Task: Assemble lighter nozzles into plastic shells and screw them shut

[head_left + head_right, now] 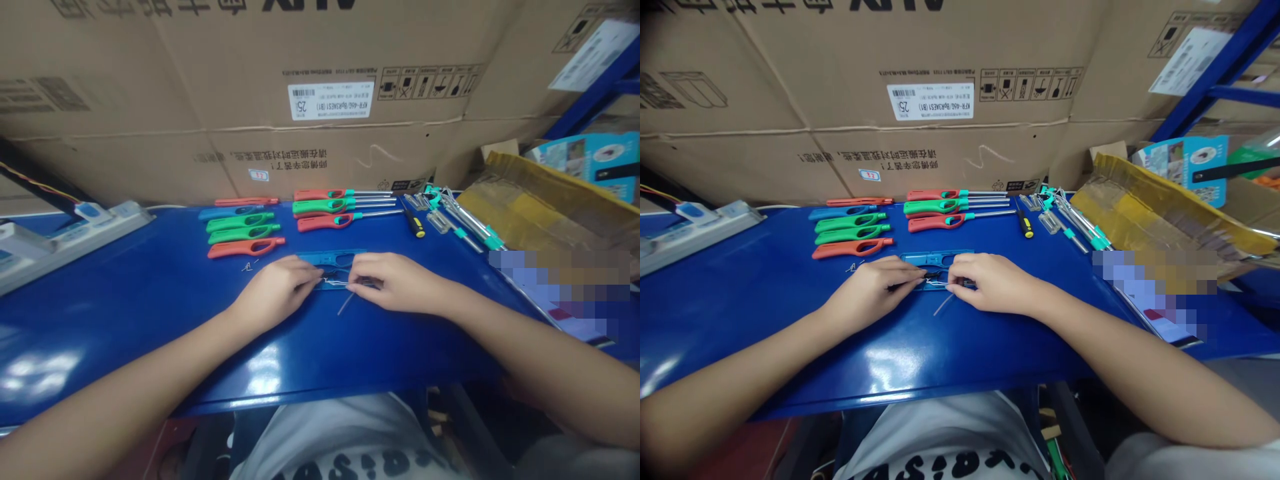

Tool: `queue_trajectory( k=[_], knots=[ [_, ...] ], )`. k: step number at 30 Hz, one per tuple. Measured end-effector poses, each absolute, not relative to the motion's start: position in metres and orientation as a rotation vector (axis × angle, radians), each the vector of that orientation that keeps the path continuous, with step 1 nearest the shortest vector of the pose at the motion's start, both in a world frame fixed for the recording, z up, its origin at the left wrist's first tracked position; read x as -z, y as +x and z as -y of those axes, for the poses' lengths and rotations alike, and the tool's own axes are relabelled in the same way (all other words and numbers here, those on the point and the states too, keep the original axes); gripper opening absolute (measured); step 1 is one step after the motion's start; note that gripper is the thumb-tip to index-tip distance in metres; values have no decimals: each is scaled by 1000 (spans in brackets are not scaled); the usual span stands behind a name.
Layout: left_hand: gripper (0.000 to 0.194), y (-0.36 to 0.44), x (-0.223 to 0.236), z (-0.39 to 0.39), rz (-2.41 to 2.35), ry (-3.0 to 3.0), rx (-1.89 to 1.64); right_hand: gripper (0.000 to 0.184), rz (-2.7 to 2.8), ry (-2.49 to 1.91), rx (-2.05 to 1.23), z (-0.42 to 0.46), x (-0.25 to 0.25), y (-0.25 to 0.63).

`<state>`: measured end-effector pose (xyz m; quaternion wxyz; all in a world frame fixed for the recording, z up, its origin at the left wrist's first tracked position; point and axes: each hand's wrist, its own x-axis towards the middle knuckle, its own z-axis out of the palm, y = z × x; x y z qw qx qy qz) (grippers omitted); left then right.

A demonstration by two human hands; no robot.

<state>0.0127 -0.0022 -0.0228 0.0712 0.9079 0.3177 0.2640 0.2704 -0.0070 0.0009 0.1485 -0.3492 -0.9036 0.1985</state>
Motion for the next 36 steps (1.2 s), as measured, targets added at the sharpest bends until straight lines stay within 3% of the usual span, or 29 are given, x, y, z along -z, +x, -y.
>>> queue_trajectory(
  k=[14,36],
  knots=[
    [10,19,20,2,-1096,2429,-845,18,2624,-1022,-541,9,-3,269],
    [30,12,5,18,-992,2841,-381,10,2491,-1079,-557,5,5,268]
  ],
)
